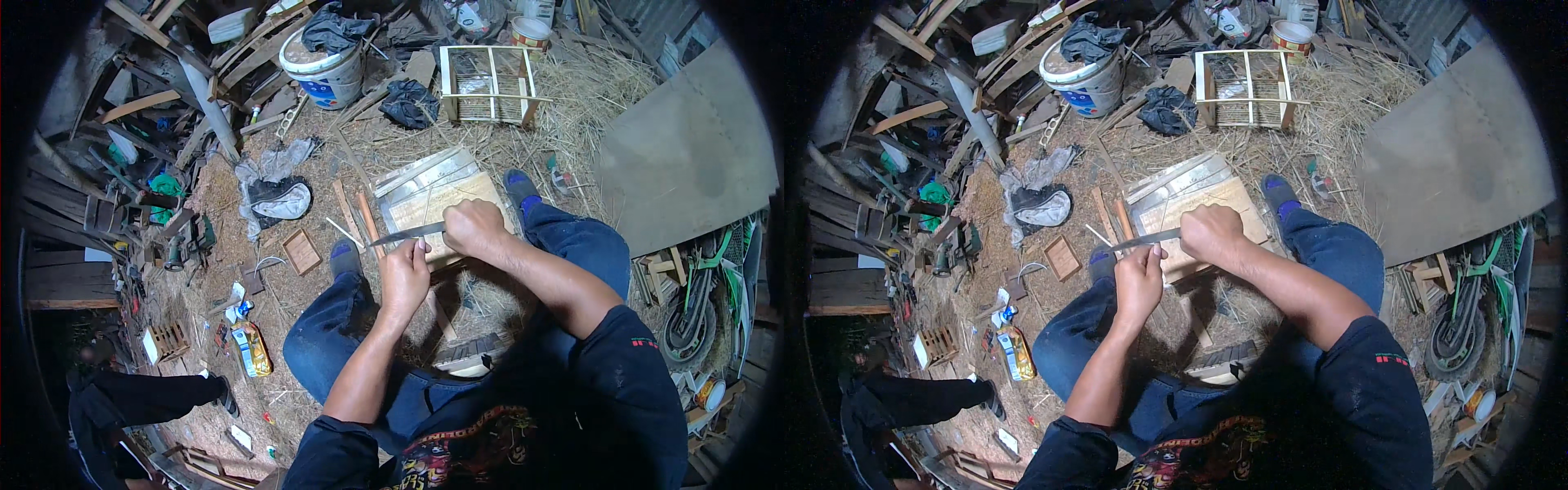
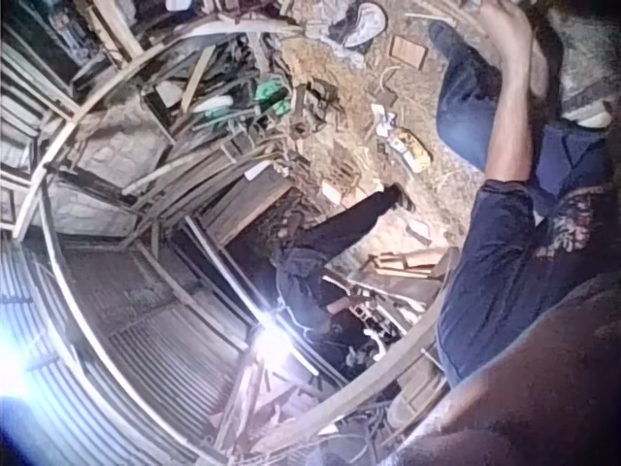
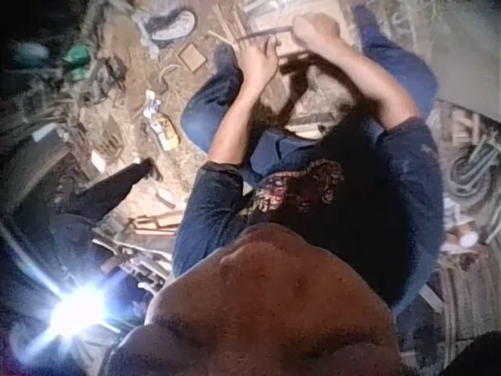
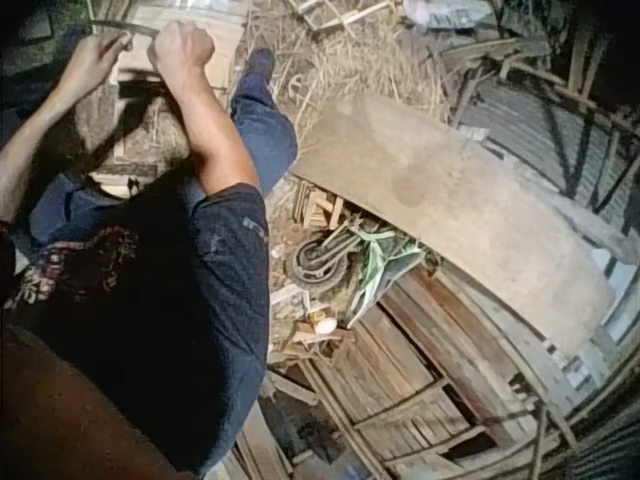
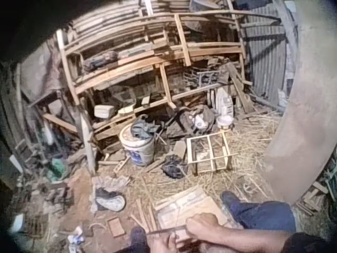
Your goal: The person whittles and shapes a long bamboo stick using a knife, scraping along the surface of the stick held over a wooden block.
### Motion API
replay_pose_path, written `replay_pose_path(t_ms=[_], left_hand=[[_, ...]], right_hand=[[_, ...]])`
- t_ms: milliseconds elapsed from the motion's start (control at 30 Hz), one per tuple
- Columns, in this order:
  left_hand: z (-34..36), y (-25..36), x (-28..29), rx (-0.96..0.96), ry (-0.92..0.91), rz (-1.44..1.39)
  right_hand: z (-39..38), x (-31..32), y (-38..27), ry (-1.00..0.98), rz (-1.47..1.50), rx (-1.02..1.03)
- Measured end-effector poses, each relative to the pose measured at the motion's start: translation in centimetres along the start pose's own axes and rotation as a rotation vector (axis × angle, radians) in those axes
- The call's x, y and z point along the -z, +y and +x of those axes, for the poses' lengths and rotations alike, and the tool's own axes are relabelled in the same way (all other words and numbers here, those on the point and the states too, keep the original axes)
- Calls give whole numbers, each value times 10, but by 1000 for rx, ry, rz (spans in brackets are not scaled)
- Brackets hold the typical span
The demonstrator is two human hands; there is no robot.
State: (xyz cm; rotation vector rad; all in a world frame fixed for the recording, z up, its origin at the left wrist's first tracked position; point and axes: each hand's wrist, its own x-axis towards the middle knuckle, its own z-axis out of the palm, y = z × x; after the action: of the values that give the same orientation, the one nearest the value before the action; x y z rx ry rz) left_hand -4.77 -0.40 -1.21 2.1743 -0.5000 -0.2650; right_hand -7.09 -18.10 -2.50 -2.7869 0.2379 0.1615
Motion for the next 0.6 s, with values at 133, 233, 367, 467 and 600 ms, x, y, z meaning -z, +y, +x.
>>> replay_pose_path(t_ms=[133,233,367,467,600], left_hand=[[7,-10,-1,-39,26,11],[4,-14,0,-25,-11,16],[-7,-19,4,87,-99,-150],[3,-32,8,242,-204,-374],[5,-12,13,418,-309,-603]], right_hand=[[11,-2,11,-3,-45,-49],[23,-7,29,-21,-96,-201],[36,25,88,33,-23,-474],[29,39,55,70,83,-409],[6,33,-4,-61,68,-143]])
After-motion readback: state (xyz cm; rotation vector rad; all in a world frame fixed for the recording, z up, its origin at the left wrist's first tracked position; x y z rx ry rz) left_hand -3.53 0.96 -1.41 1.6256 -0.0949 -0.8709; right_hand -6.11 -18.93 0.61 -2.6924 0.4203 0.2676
